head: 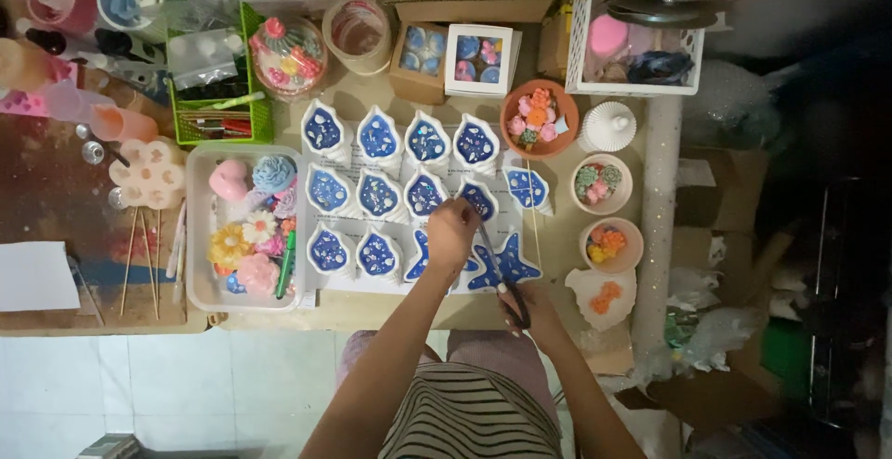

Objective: Assembling, decorating, and preparing handmade candles for packaging.

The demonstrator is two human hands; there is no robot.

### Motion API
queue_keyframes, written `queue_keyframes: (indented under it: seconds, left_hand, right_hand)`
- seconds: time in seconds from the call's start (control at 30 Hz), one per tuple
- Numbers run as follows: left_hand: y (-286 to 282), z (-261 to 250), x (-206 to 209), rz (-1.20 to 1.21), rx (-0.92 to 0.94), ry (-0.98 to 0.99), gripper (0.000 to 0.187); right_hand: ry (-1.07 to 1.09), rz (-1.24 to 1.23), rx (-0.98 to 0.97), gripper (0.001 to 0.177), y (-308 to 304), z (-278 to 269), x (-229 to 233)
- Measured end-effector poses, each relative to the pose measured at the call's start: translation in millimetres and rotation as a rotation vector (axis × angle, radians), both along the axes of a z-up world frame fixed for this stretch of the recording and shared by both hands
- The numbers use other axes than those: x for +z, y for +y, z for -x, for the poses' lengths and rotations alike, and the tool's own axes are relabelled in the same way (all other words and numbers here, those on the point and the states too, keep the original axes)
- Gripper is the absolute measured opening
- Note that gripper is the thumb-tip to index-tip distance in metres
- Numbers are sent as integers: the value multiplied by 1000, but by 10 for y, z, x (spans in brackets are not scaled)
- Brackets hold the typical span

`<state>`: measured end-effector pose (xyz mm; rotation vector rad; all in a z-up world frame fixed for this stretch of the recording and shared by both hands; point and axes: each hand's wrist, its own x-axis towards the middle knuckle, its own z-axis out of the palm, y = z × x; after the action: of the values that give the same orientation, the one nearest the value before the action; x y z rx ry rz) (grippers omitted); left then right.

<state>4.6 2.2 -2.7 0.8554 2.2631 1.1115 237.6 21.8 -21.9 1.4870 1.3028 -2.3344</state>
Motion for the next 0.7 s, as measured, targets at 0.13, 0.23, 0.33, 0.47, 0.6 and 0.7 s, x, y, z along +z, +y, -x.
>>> queue_keyframes:
  seconds: [0.13, 0.23, 0.33, 0.47, 0.6, 0.7]
  left_hand:
    - [14, -58, -119, -79, 63, 5, 8]
    - [1, -90, -220, -83, 89, 44, 8]
    - [-27, -99, -134, -170, 115, 29, 9]
    - [-130, -92, 29, -212, 225, -102, 8]
    - [-273, -112, -20, -137, 215, 53, 17]
    - [-305, -132, -262, -98, 211, -62, 15]
  right_hand:
    - [41, -23, 3, 36, -41, -15, -111]
    - [9, -86, 8, 33, -97, -11, -201]
    - [-17, -140, 43, 28, -91, -25, -209]
    - [-14, -30, -19, 27, -15, -216, -292]
    - [63, -69, -126, 29, 121, -371, -95]
    - [92, -112, -158, 30, 151, -544, -81]
